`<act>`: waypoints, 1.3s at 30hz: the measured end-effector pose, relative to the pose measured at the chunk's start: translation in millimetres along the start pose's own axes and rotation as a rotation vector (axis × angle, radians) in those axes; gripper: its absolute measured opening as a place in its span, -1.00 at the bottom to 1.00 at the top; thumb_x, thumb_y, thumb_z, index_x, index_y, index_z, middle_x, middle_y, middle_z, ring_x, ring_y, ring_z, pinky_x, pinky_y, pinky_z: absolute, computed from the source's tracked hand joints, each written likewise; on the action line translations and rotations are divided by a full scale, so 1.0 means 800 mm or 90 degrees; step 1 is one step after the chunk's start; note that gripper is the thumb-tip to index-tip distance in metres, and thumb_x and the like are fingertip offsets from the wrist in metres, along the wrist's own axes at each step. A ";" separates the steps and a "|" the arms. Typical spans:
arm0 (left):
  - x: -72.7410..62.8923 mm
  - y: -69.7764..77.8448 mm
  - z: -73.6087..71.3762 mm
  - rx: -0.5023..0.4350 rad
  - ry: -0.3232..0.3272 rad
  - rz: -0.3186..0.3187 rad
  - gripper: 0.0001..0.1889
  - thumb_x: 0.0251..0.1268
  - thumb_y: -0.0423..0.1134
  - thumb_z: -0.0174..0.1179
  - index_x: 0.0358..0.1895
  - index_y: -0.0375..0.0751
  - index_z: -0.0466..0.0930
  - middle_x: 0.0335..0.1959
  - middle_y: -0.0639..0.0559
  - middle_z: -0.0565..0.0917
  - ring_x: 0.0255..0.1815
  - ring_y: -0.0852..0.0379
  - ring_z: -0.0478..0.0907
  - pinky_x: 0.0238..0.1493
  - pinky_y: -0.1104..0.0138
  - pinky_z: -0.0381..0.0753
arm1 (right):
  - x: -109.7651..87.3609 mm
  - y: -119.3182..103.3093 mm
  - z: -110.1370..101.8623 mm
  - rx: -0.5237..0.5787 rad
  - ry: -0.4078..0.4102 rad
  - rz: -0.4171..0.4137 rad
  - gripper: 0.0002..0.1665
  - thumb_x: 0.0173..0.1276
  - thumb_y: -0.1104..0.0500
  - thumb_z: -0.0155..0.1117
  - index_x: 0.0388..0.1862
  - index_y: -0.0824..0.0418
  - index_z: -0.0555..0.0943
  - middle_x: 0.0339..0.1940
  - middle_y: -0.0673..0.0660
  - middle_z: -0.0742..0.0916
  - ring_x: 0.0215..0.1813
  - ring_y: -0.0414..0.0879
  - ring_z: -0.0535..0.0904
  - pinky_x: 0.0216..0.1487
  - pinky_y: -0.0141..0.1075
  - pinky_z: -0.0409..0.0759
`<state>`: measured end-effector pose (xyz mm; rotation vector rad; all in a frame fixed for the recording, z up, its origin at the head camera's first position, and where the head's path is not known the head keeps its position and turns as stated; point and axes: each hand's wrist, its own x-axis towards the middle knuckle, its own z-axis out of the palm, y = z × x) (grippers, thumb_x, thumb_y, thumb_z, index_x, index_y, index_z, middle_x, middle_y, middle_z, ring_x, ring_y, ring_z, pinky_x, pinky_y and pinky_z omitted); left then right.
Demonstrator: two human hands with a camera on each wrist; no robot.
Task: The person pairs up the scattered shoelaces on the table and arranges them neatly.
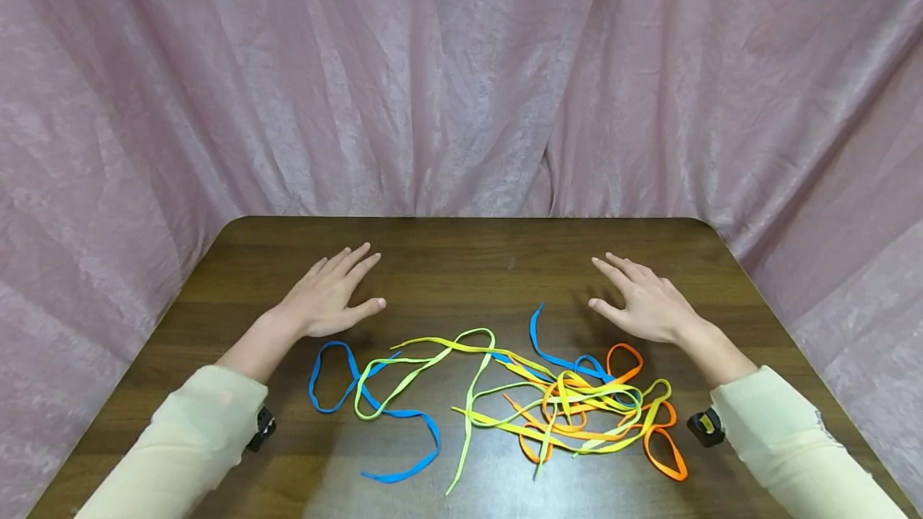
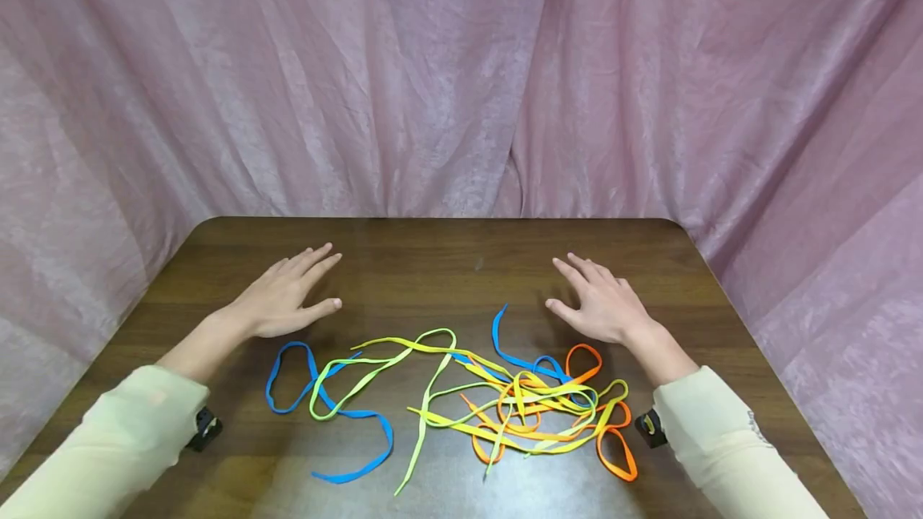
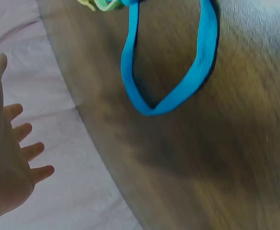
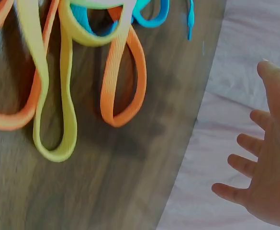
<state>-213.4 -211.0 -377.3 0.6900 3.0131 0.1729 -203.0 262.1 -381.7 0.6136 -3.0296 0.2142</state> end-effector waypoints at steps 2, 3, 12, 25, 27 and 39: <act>0.001 0.004 0.004 -0.006 0.005 0.018 -0.17 0.22 0.40 -0.25 0.45 -0.02 -0.05 0.49 -0.04 -0.09 0.46 -0.16 -0.09 0.32 -0.13 -0.04 | 0.002 -0.004 0.004 0.009 -0.004 -0.006 -0.16 0.30 -0.33 -0.06 0.44 0.06 0.13 0.42 0.23 0.25 0.32 0.30 0.21 0.02 0.28 0.32; 0.002 0.005 0.006 -0.008 0.007 0.028 -0.17 0.22 0.40 -0.25 0.45 -0.02 -0.05 0.49 -0.04 -0.08 0.45 -0.16 -0.07 0.32 -0.13 -0.02 | 0.002 -0.007 0.006 0.014 -0.007 -0.010 -0.16 0.30 -0.33 -0.06 0.44 0.05 0.13 0.41 0.22 0.25 0.32 0.30 0.22 0.01 0.27 0.34; 0.006 0.023 0.024 -0.022 0.023 0.081 -0.20 0.22 0.32 -0.09 0.43 -0.05 0.04 0.44 -0.09 0.06 0.40 -0.17 0.09 0.24 -0.15 0.13 | 0.007 -0.032 0.019 0.036 -0.013 -0.050 -0.20 0.25 -0.26 0.10 0.40 0.01 0.21 0.38 0.16 0.33 0.30 0.23 0.29 0.02 0.21 0.37; 0.012 0.053 0.044 -0.042 0.005 0.121 -0.25 0.20 0.21 0.06 0.39 -0.05 0.14 0.38 -0.06 0.20 0.33 -0.11 0.22 0.21 -0.07 0.24 | 0.007 -0.072 0.037 0.050 -0.017 -0.114 -0.30 0.19 -0.14 0.23 0.29 0.04 0.37 0.24 0.13 0.49 0.19 0.14 0.42 -0.01 0.16 0.43; 0.013 0.058 0.048 -0.037 -0.002 0.128 -0.27 0.18 0.18 0.11 0.37 -0.07 0.18 0.35 -0.07 0.25 0.29 -0.11 0.26 0.18 -0.06 0.28 | 0.008 -0.077 0.040 0.050 -0.013 -0.128 -0.31 0.18 -0.13 0.24 0.27 0.05 0.40 0.21 0.11 0.51 0.17 0.13 0.45 -0.03 0.11 0.46; 0.022 0.083 0.065 -0.010 -0.047 0.157 -0.43 0.12 0.02 0.26 0.21 -0.06 0.40 0.05 0.00 0.45 -0.04 0.01 0.46 -0.19 0.18 0.51 | 0.011 -0.102 0.049 0.057 -0.036 -0.169 -0.41 0.17 -0.09 0.28 0.16 0.10 0.48 0.05 0.11 0.58 0.02 0.07 0.52 -0.13 -0.06 0.53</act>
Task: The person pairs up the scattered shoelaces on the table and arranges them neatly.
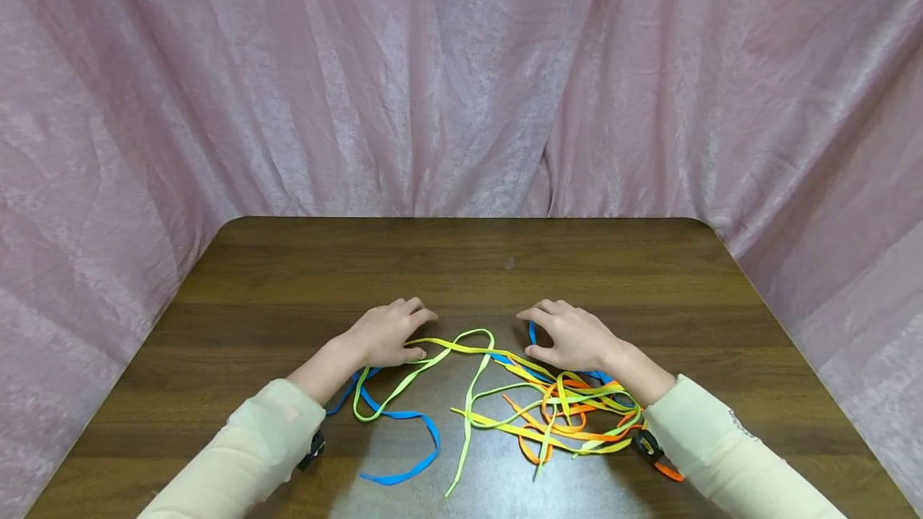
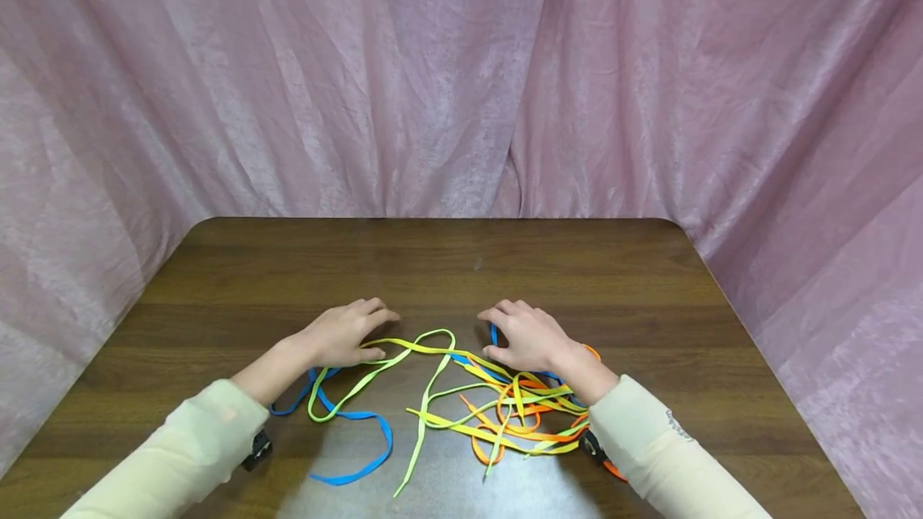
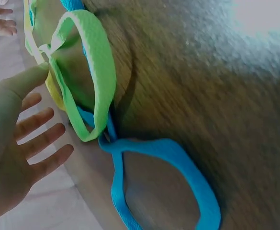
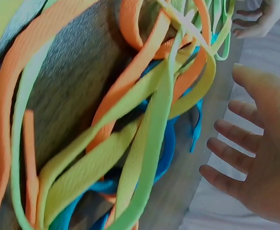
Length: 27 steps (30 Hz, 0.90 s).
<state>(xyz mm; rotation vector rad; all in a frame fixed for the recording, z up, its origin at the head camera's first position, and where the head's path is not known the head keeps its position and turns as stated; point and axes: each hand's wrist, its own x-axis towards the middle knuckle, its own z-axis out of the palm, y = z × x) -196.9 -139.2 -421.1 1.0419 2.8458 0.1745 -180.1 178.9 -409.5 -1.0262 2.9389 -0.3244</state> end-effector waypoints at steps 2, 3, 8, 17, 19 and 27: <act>0.001 0.002 0.001 0.001 -0.004 0.005 -0.48 0.11 -0.02 0.27 0.16 -0.06 0.44 0.00 0.00 0.46 -0.07 0.02 0.47 -0.24 0.22 0.52 | 0.001 -0.003 0.002 -0.004 -0.001 -0.008 -0.44 0.17 -0.07 0.29 0.13 0.09 0.50 0.02 0.09 0.59 -0.01 0.04 0.53 -0.17 -0.11 0.53; 0.002 0.003 0.001 0.003 -0.004 0.009 -0.51 0.11 -0.03 0.28 0.13 -0.06 0.47 -0.02 0.00 0.47 -0.09 0.02 0.47 -0.26 0.23 0.52 | 0.002 -0.004 0.003 -0.007 0.000 -0.015 -0.45 0.16 -0.06 0.30 0.12 0.09 0.51 0.00 0.09 0.60 -0.04 0.02 0.53 -0.21 -0.15 0.53; 0.005 0.006 0.003 0.011 0.006 0.024 -0.66 0.09 -0.11 0.30 -0.05 -0.08 0.55 -0.16 0.02 0.49 -0.21 0.06 0.48 -0.34 0.27 0.49 | 0.007 -0.010 0.009 -0.003 0.005 -0.041 -0.55 0.15 0.00 0.31 0.04 0.06 0.55 -0.08 0.03 0.61 -0.13 -0.07 0.52 -0.26 -0.22 0.51; 0.012 0.007 0.008 0.009 0.047 0.060 -0.83 0.11 -0.30 0.25 -0.52 -0.04 0.45 -0.51 0.17 0.37 -0.55 0.24 0.28 -0.57 0.41 0.29 | 0.014 -0.022 0.017 0.020 0.014 -0.071 -0.64 0.13 0.06 0.35 -0.07 0.07 0.59 -0.28 -0.02 0.59 -0.35 -0.21 0.42 -0.34 -0.33 0.44; 0.012 0.007 0.009 0.012 0.059 0.068 -0.78 0.12 -0.34 0.22 -0.56 -0.03 0.40 -0.55 0.19 0.34 -0.58 0.26 0.25 -0.59 0.43 0.25 | 0.014 -0.024 0.020 0.020 0.018 -0.075 -0.67 0.14 0.08 0.34 -0.08 0.08 0.59 -0.30 -0.02 0.58 -0.36 -0.22 0.41 -0.36 -0.36 0.42; 0.007 0.009 0.003 -0.003 0.084 0.080 -0.75 0.15 -0.37 0.19 -0.55 -0.05 0.32 -0.60 0.20 0.29 -0.63 0.28 0.21 -0.62 0.45 0.16 | 0.017 -0.030 0.028 0.025 0.055 -0.083 -0.70 0.16 0.16 0.30 -0.09 0.09 0.59 -0.24 -0.01 0.61 -0.27 -0.18 0.51 -0.27 -0.29 0.51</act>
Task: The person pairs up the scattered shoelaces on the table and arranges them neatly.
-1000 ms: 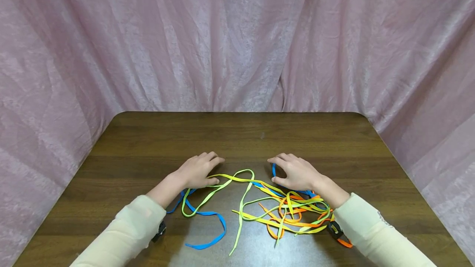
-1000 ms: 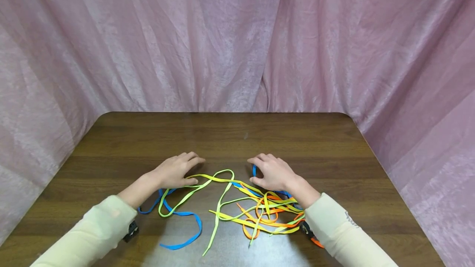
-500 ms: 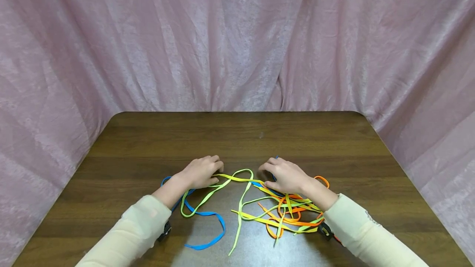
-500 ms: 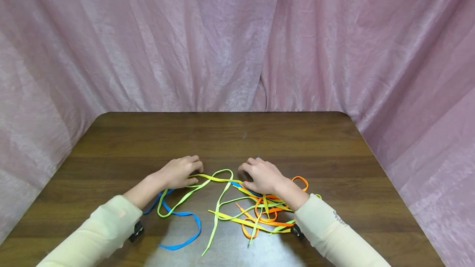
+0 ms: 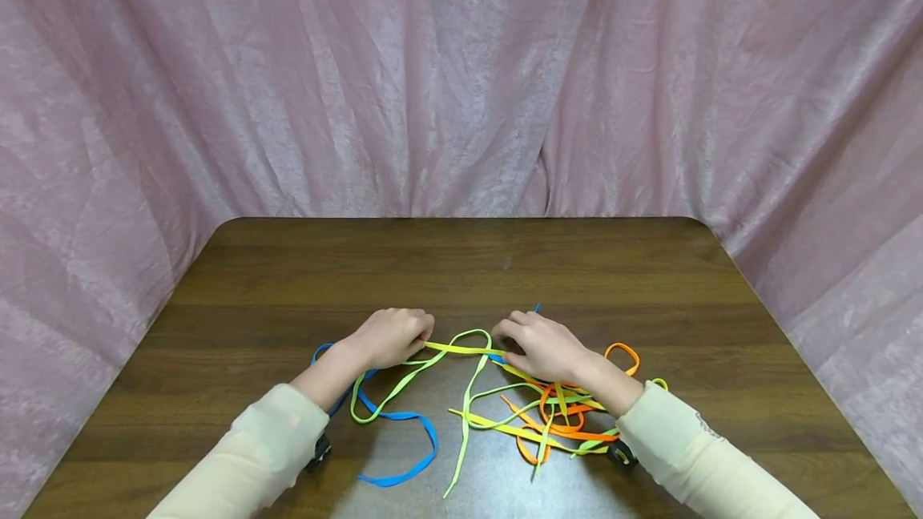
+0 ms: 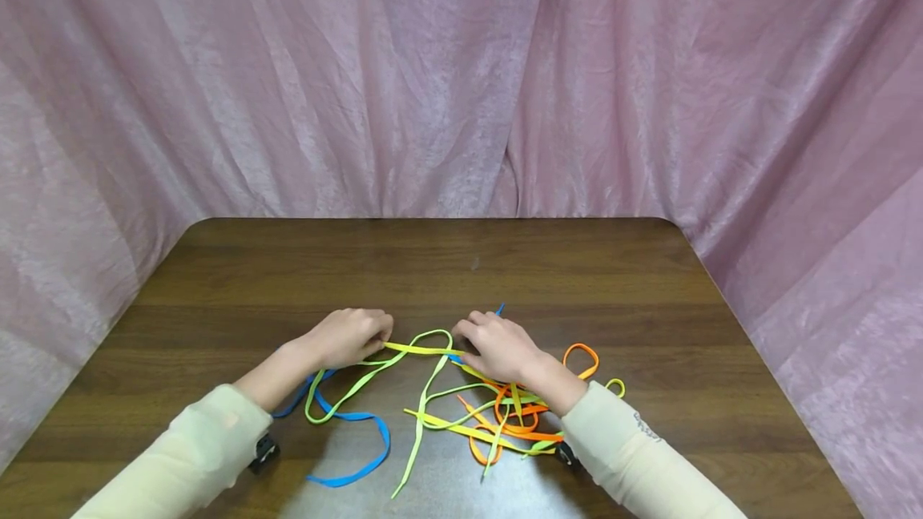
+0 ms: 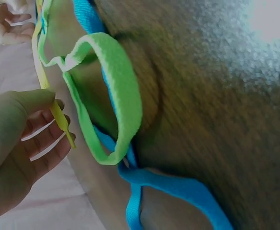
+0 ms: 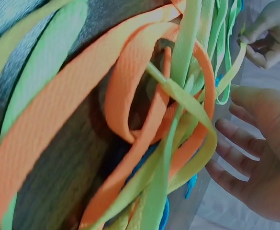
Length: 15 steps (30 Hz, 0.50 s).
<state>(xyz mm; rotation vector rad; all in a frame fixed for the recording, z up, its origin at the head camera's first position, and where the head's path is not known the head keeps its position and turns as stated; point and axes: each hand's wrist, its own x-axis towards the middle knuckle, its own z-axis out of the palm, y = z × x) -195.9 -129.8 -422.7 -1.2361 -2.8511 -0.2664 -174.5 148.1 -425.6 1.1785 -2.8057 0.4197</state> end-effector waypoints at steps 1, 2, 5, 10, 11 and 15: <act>-0.001 0.001 -0.002 0.001 0.006 0.002 -0.75 0.15 -0.36 0.19 -0.55 -0.05 0.32 -0.60 0.20 0.29 -0.63 0.29 0.21 -0.62 0.45 0.16 | 0.001 -0.001 0.000 0.002 0.001 0.001 -0.70 0.17 0.15 0.31 -0.08 0.09 0.58 -0.23 0.00 0.62 -0.26 -0.17 0.51 -0.27 -0.28 0.51; -0.001 0.001 -0.003 0.003 0.013 0.005 -0.75 0.15 -0.36 0.19 -0.54 -0.05 0.32 -0.60 0.21 0.29 -0.64 0.29 0.20 -0.63 0.46 0.15 | 0.001 -0.002 0.001 0.003 0.000 0.002 -0.69 0.17 0.15 0.30 -0.07 0.10 0.58 -0.22 0.00 0.62 -0.25 -0.16 0.52 -0.25 -0.28 0.52; -0.003 0.004 -0.008 0.003 0.031 0.011 -0.75 0.16 -0.37 0.19 -0.54 -0.05 0.32 -0.61 0.22 0.29 -0.65 0.30 0.19 -0.64 0.46 0.12 | 0.003 -0.006 0.003 0.005 -0.008 0.001 -0.66 0.19 0.14 0.30 -0.04 0.12 0.57 -0.20 0.02 0.62 -0.23 -0.15 0.53 -0.21 -0.25 0.52; -0.004 0.009 -0.019 0.000 0.046 0.018 -0.77 0.17 -0.37 0.18 -0.53 -0.07 0.34 -0.62 0.23 0.29 -0.67 0.31 0.18 -0.66 0.48 0.09 | 0.005 -0.011 0.007 0.003 -0.021 0.003 -0.67 0.20 0.11 0.29 -0.03 0.10 0.57 -0.20 0.01 0.62 -0.22 -0.13 0.53 -0.22 -0.24 0.51; -0.004 0.010 -0.021 -0.001 0.047 0.018 -0.78 0.17 -0.37 0.18 -0.52 -0.07 0.34 -0.62 0.23 0.29 -0.67 0.31 0.18 -0.67 0.48 0.09 | 0.005 -0.012 0.008 0.001 -0.022 0.004 -0.68 0.21 0.11 0.29 -0.04 0.10 0.57 -0.21 0.01 0.61 -0.22 -0.13 0.53 -0.23 -0.25 0.51; -0.004 0.014 -0.031 -0.005 0.053 0.020 -0.79 0.17 -0.36 0.18 -0.52 -0.06 0.36 -0.62 0.24 0.31 -0.68 0.32 0.18 -0.68 0.49 0.10 | 0.005 -0.014 0.010 -0.002 -0.028 0.010 -0.69 0.22 0.08 0.28 -0.05 0.09 0.58 -0.23 0.00 0.61 -0.27 -0.15 0.50 -0.30 -0.31 0.48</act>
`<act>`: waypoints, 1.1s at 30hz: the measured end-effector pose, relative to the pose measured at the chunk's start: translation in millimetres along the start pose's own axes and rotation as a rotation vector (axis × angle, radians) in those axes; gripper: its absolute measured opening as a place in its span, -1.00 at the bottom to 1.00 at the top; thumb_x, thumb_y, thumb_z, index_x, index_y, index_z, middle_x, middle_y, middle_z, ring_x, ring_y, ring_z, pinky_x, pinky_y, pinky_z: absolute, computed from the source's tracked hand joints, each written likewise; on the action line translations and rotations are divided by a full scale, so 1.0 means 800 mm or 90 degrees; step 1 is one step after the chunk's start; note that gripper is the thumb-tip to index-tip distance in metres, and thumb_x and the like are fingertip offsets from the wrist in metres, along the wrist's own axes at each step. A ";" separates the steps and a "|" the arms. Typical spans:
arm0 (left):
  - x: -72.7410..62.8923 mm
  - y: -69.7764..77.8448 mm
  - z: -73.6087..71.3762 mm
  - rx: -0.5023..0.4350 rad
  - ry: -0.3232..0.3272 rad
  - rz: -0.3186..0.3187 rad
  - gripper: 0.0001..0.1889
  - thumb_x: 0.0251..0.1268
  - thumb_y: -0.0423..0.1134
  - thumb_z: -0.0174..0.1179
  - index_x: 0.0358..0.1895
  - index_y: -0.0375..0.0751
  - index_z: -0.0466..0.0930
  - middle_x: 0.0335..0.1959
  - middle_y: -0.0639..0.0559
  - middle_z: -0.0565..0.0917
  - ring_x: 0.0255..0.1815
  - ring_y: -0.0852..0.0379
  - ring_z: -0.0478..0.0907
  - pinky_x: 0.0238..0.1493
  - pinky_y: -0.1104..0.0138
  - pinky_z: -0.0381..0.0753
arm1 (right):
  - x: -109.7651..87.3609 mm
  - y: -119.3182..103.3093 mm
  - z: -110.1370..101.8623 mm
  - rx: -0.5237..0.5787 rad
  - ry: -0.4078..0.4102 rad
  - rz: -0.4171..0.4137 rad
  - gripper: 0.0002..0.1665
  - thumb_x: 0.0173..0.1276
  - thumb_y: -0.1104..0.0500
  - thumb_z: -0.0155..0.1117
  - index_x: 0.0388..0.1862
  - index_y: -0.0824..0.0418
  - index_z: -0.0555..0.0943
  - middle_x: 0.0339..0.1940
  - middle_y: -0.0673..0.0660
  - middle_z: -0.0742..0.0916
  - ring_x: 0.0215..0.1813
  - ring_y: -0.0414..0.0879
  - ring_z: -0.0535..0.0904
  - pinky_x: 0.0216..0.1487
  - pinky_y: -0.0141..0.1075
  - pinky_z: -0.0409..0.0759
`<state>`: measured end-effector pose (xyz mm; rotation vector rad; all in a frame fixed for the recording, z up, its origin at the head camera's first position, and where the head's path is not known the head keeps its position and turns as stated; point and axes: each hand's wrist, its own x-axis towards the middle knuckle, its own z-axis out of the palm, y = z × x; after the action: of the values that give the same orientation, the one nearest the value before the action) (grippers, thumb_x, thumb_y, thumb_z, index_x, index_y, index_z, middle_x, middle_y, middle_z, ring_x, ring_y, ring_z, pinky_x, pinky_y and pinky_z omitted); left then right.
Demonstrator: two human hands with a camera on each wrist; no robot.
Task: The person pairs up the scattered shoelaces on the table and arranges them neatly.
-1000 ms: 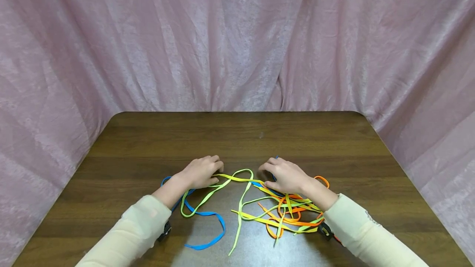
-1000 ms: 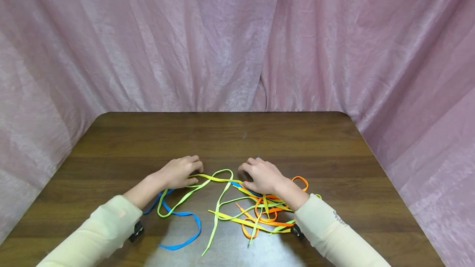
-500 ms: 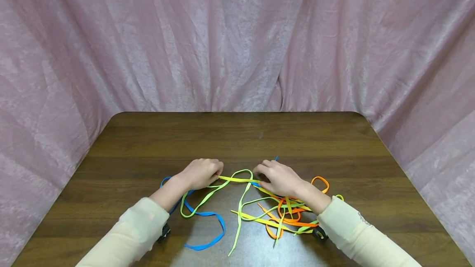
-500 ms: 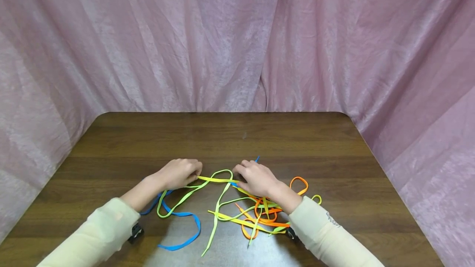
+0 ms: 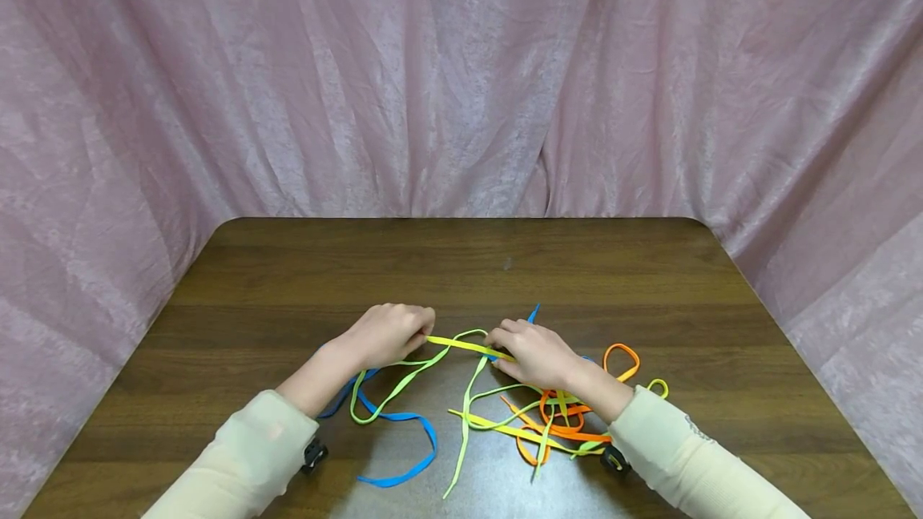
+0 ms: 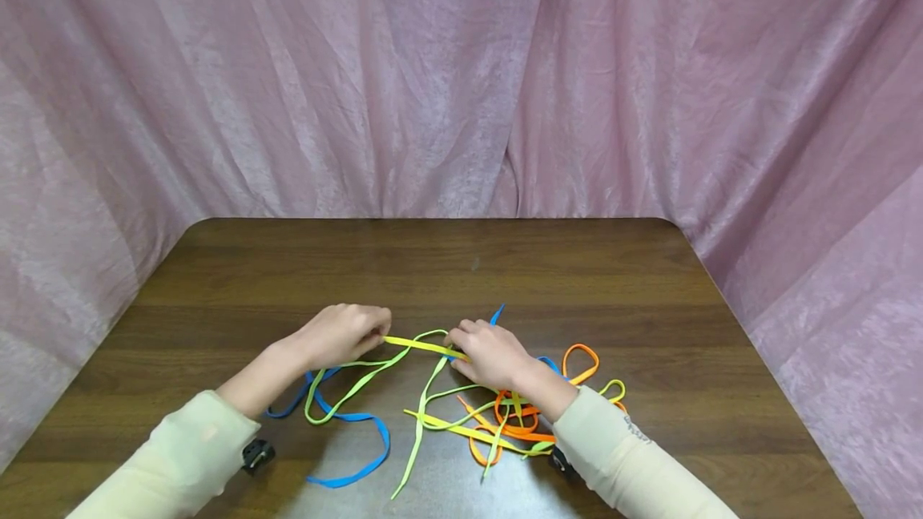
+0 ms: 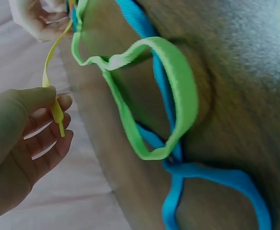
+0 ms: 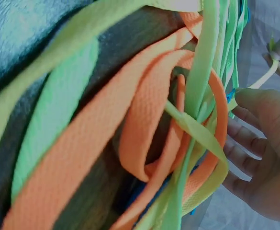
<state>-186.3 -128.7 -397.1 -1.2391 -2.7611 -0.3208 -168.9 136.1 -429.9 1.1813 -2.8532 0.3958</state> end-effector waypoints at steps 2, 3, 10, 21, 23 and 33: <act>0.000 0.002 -0.005 -0.001 0.005 0.003 -0.80 0.17 -0.36 0.18 -0.51 -0.06 0.37 -0.62 0.24 0.33 -0.68 0.32 0.18 -0.68 0.49 0.12 | 0.000 -0.001 0.001 -0.003 0.006 -0.004 -0.73 0.21 0.09 0.28 -0.10 0.08 0.59 -0.26 -0.02 0.60 -0.30 -0.17 0.49 -0.32 -0.34 0.47; 0.000 0.003 -0.007 0.000 0.009 0.004 -0.81 0.17 -0.36 0.18 -0.50 -0.06 0.38 -0.62 0.24 0.35 -0.68 0.32 0.18 -0.68 0.49 0.13 | 0.001 -0.001 0.001 -0.003 0.010 -0.006 -0.77 0.21 0.09 0.28 -0.13 0.07 0.60 -0.28 -0.03 0.60 -0.31 -0.18 0.47 -0.33 -0.36 0.46; -0.004 0.005 -0.017 0.011 0.029 0.006 -0.82 0.17 -0.37 0.18 -0.49 -0.03 0.40 -0.60 0.27 0.39 -0.68 0.35 0.19 -0.69 0.51 0.17 | 0.004 0.000 -0.001 0.014 0.032 -0.018 -0.93 0.19 0.19 0.26 -0.39 0.02 0.55 -0.45 -0.12 0.54 -0.46 -0.29 0.38 -0.47 -0.47 0.37; -0.017 -0.003 -0.017 0.005 0.030 -0.018 -0.85 0.17 -0.35 0.21 -0.45 -0.03 0.46 -0.54 0.26 0.45 -0.66 0.36 0.23 -0.67 0.51 0.22 | 0.001 0.002 -0.018 0.083 0.041 0.003 -0.95 0.26 0.20 0.22 -0.37 0.07 0.52 -0.56 -0.21 0.48 -0.58 -0.35 0.30 -0.56 -0.47 0.29; -0.020 -0.004 -0.018 0.004 0.032 -0.025 -0.85 0.16 -0.34 0.21 -0.44 -0.02 0.47 -0.53 0.26 0.46 -0.66 0.36 0.23 -0.66 0.51 0.23 | 0.000 0.003 -0.022 0.085 0.044 -0.001 -0.98 0.28 0.20 0.20 -0.35 0.09 0.53 -0.55 -0.21 0.50 -0.58 -0.35 0.30 -0.55 -0.47 0.30; -0.033 -0.010 -0.027 -0.002 0.041 -0.072 -0.84 0.16 -0.32 0.23 -0.47 0.00 0.46 -0.54 0.28 0.46 -0.65 0.36 0.25 -0.67 0.50 0.24 | -0.008 0.010 -0.042 0.078 0.039 0.019 -0.93 0.27 0.23 0.19 -0.30 0.06 0.56 -0.39 -0.17 0.60 -0.46 -0.32 0.41 -0.41 -0.44 0.42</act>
<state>-174.2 -158.1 -381.6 -1.0566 -2.7824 -0.3675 -172.6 154.0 -400.1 1.1236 -2.8336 0.6057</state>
